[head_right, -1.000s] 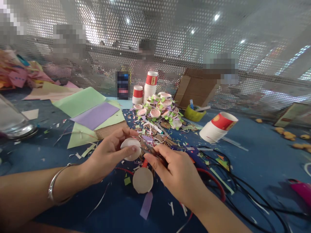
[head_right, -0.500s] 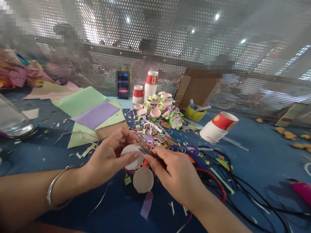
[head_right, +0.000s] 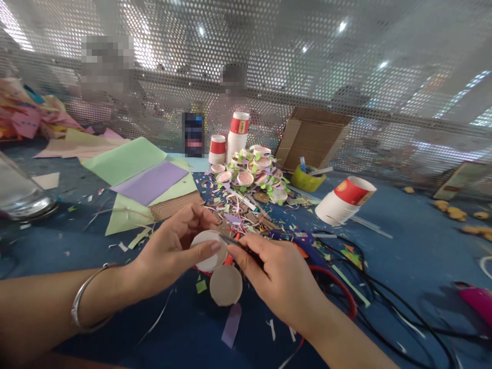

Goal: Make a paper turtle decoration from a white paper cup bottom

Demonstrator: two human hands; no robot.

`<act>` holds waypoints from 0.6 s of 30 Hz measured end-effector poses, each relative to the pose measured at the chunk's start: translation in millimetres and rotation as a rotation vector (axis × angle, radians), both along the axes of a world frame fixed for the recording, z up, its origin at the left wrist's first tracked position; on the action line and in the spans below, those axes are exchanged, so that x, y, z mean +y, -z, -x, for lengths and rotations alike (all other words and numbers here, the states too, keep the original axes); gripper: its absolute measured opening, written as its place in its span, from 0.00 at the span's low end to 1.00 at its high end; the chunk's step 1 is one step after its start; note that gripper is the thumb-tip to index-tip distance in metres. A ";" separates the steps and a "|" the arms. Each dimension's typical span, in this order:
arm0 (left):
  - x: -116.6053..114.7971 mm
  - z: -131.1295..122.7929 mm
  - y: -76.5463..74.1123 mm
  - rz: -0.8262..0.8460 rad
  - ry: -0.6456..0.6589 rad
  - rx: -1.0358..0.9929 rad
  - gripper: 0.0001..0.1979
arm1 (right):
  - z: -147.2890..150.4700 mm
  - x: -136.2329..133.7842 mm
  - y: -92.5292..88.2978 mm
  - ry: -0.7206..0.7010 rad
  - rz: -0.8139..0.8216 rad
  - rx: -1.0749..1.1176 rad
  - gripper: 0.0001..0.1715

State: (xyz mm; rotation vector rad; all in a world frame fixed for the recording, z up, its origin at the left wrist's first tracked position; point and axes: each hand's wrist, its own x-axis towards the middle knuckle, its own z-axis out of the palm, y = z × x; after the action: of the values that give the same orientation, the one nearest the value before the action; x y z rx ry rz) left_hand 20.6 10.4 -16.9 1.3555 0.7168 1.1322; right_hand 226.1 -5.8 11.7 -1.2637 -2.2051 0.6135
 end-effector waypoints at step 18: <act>1.5 -1.2 -7.0 0.175 0.099 -0.180 0.15 | -2.2 0.8 -5.7 0.032 0.104 -0.003 0.24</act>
State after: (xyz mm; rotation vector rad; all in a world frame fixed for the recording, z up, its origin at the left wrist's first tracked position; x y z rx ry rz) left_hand 21.8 11.9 -9.9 1.1144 0.5974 1.0717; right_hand 228.3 -5.0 17.4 -1.3496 -2.1760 0.7218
